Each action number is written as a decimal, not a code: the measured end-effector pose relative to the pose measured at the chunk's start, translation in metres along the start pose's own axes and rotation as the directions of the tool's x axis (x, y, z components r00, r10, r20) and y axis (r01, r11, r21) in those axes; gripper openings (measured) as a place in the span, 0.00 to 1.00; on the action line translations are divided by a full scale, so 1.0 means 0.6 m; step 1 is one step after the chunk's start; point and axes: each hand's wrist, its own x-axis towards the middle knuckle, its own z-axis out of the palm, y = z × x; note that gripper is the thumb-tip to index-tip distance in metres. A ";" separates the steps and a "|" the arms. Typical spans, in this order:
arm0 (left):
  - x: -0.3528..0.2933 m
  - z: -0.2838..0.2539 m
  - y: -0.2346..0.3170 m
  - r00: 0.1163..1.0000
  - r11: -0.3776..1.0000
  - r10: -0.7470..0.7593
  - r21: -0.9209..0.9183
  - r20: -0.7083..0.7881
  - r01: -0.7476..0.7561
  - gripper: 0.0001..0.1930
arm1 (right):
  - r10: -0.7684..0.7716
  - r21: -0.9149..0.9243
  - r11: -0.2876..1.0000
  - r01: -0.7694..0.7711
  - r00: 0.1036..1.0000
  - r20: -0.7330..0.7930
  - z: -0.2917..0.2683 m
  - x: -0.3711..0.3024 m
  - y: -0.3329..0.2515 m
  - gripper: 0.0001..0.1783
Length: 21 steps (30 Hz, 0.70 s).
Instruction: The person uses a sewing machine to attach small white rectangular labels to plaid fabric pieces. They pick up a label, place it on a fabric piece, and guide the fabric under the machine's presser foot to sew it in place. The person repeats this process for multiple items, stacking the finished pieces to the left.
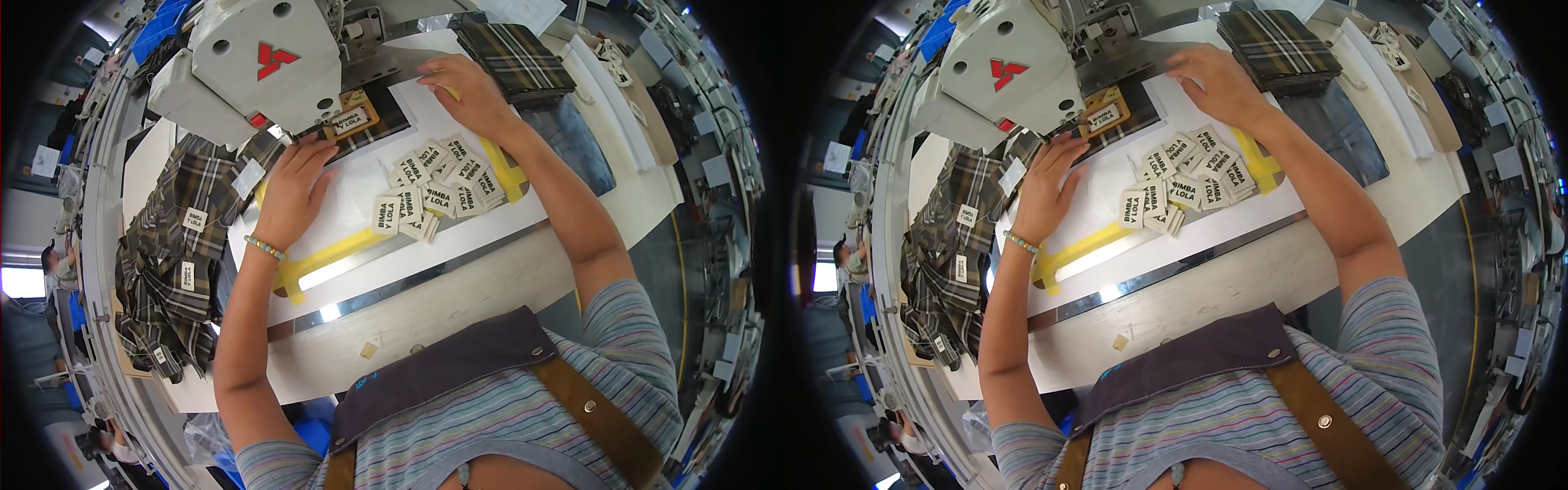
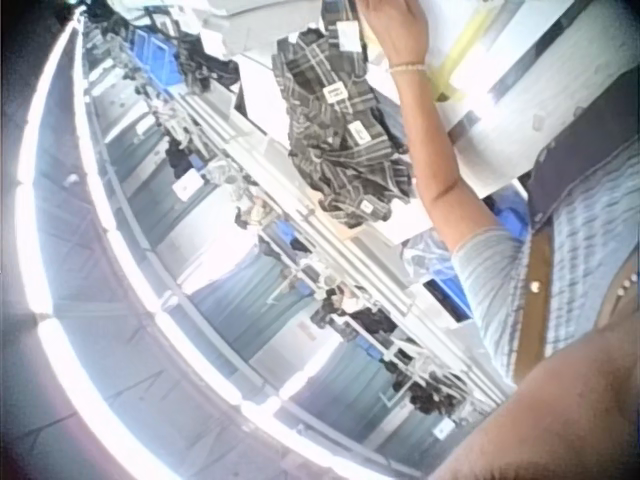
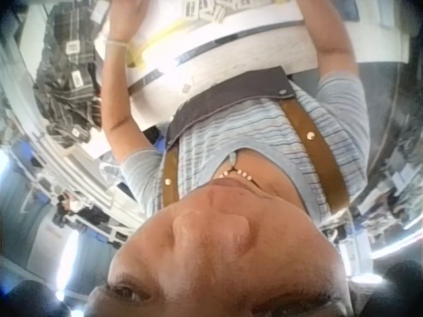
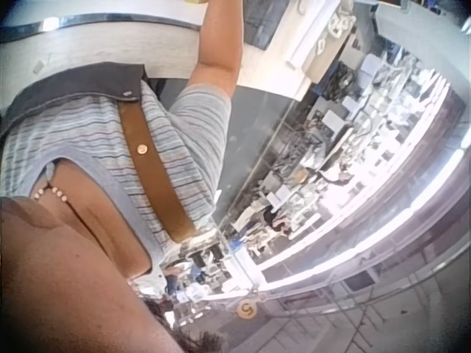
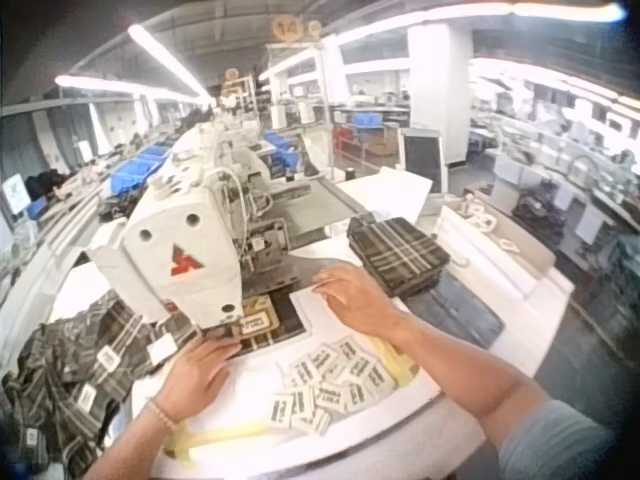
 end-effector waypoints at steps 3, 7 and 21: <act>0.009 0.003 0.005 1.000 1.000 -0.014 -0.025 0.008 0.014 0.19 | 0.021 0.051 0.998 -0.021 1.000 0.004 -0.010 0.006 -0.001 0.11; 0.018 0.019 0.001 0.999 0.999 -0.031 0.028 0.033 0.031 0.20 | 0.049 0.092 0.995 -0.050 0.999 0.007 -0.022 0.005 -0.004 0.11; 0.027 0.017 -0.007 0.990 0.993 -0.069 0.109 0.126 0.056 0.22 | -0.003 0.048 0.999 0.001 0.999 0.044 -0.022 0.002 0.002 0.10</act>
